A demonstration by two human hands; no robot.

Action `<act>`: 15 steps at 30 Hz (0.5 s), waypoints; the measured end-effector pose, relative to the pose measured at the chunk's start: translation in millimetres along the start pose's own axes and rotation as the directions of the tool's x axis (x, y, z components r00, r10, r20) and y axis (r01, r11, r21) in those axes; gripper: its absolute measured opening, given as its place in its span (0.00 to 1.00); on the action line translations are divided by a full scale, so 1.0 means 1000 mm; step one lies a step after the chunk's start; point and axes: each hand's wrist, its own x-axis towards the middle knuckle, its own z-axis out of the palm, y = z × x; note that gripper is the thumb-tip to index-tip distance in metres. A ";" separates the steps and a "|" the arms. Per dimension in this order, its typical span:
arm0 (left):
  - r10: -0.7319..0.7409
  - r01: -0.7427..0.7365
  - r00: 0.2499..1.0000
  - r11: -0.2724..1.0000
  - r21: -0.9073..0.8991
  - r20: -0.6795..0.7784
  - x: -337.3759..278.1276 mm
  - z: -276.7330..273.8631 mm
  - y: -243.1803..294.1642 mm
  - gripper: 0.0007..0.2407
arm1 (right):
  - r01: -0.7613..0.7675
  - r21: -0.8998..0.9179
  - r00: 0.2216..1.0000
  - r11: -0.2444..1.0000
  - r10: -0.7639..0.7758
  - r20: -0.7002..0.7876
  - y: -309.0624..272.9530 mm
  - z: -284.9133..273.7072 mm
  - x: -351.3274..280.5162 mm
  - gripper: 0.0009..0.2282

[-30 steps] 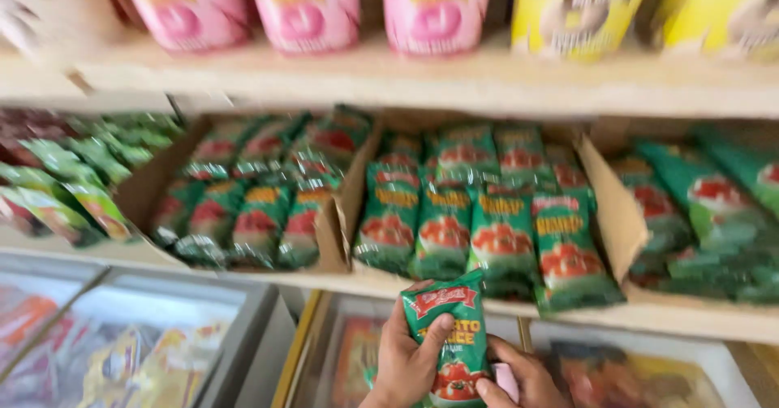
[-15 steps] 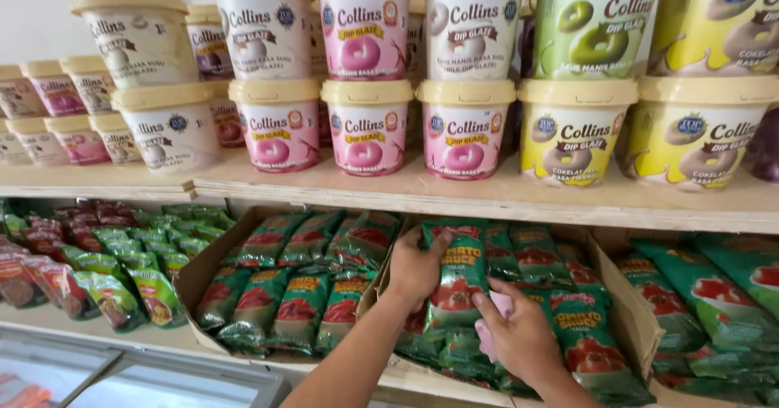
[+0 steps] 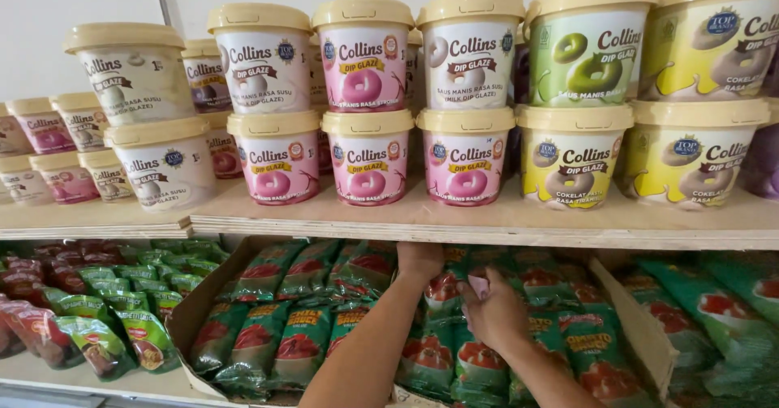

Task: The person is organizing sauce packets on a grocery shelf and wiping down the shelf surface with a cloth.

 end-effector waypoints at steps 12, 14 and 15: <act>0.230 -0.228 0.973 0.972 -0.062 0.018 0.012 -0.064 0.034 0.20 | 0.132 -0.480 0.954 0.867 -0.243 -0.176 -0.001 -0.003 0.028 0.16; 0.244 -0.243 0.970 0.968 -0.064 0.005 0.021 -0.076 0.031 0.20 | 0.150 -0.441 0.954 0.885 -0.247 -0.172 -0.003 -0.005 0.032 0.16; 0.251 -0.250 0.968 0.966 -0.062 -0.002 0.026 -0.082 0.028 0.20 | 0.162 -0.396 0.956 0.904 -0.242 -0.163 -0.004 -0.005 0.034 0.17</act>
